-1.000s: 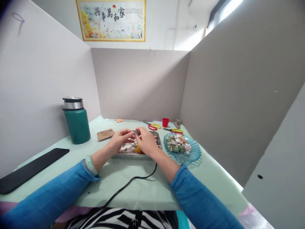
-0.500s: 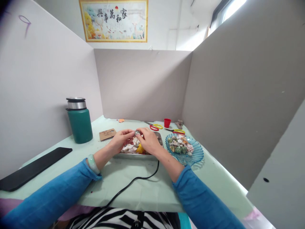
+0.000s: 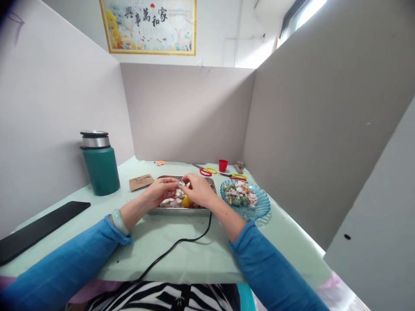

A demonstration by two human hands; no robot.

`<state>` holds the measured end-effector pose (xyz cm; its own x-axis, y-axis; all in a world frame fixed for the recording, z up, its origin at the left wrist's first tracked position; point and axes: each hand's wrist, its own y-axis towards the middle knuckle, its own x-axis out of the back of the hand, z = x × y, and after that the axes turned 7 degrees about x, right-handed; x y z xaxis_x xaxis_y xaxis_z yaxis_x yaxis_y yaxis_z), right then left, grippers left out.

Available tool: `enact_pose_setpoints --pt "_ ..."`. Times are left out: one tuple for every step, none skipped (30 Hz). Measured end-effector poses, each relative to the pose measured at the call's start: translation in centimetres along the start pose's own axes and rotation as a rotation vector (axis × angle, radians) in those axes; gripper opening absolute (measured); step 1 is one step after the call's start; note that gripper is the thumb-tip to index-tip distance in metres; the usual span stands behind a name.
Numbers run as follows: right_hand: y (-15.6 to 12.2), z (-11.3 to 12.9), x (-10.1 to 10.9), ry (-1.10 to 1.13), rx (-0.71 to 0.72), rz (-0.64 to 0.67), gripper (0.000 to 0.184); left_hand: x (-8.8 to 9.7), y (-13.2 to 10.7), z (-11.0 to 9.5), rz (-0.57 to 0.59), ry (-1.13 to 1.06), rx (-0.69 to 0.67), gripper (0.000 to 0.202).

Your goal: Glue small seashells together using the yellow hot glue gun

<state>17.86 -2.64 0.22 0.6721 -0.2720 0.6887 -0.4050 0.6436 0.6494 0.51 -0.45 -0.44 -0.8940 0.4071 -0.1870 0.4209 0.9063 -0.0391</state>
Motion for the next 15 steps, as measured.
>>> enact_pose_setpoints --pt "0.0 0.1 0.1 -0.002 -0.007 0.02 0.016 0.0 0.0 0.0 -0.011 0.009 0.013 0.023" --pt "0.0 0.2 0.2 -0.003 -0.015 0.036 0.016 0.0 0.0 0.0 -0.018 0.018 0.022 0.023" --pt "0.0 0.3 0.3 -0.002 -0.023 0.05 0.016 0.1 0.0 0.0 -0.018 0.026 0.027 0.023" --pt "0.0 0.4 0.5 0.003 -0.032 0.06 0.016 0.0 0.0 0.0 -0.01 0.033 0.029 0.022" --pt "0.0 0.4 0.7 0.01 -0.042 0.068 0.017 0.0 0.0 0.1 0.002 0.038 0.031 0.022" --pt "0.0 0.5 1.1 0.016 -0.059 0.072 0.018 0.0 0.0 0.1 0.01 0.043 0.035 0.022" --pt "-0.1 0.4 1.5 0.021 -0.081 0.072 0.019 0.0 0.0 0.1 0.01 0.046 0.037 0.023" --pt "-0.3 0.3 2.2 0.019 -0.105 0.07 0.021 0.0 0.0 0.1 0.001 0.05 0.04 0.023" --pt "-0.5 0.2 3.0 0.003 -0.138 0.059 0.022 -0.1 0.0 0.1 -0.012 0.055 0.042 0.023" --pt "-1.0 -0.1 4.0 -0.022 -0.171 0.05 0.023 -0.1 0.0 0.1 -0.023 0.059 0.042 0.024" --pt "-1.5 -0.5 5.1 -0.055 -0.195 0.046 0.024 -0.2 0.0 0.1 -0.027 0.066 0.042 0.024" --pt "-2.2 -1.0 6.3 -0.093 -0.228 0.065 0.025 -0.2 0.0 0.1 -0.026 0.075 0.041 0.025" --pt "-3.1 -1.6 7.5 -0.14 -0.276 0.073 0.025 -0.3 -0.1 0.1 -0.02 0.088 0.038 0.025" --pt "-4.0 -2.3 8.7 -0.182 -0.328 0.103 0.025 -0.3 -0.1 0.1 -0.015 0.104 0.034 0.027" --pt "-5.0 -3.0 9.8 -0.22 -0.374 0.139 0.024 -0.3 -0.1 0.1 -0.013 0.12 0.03 0.028"
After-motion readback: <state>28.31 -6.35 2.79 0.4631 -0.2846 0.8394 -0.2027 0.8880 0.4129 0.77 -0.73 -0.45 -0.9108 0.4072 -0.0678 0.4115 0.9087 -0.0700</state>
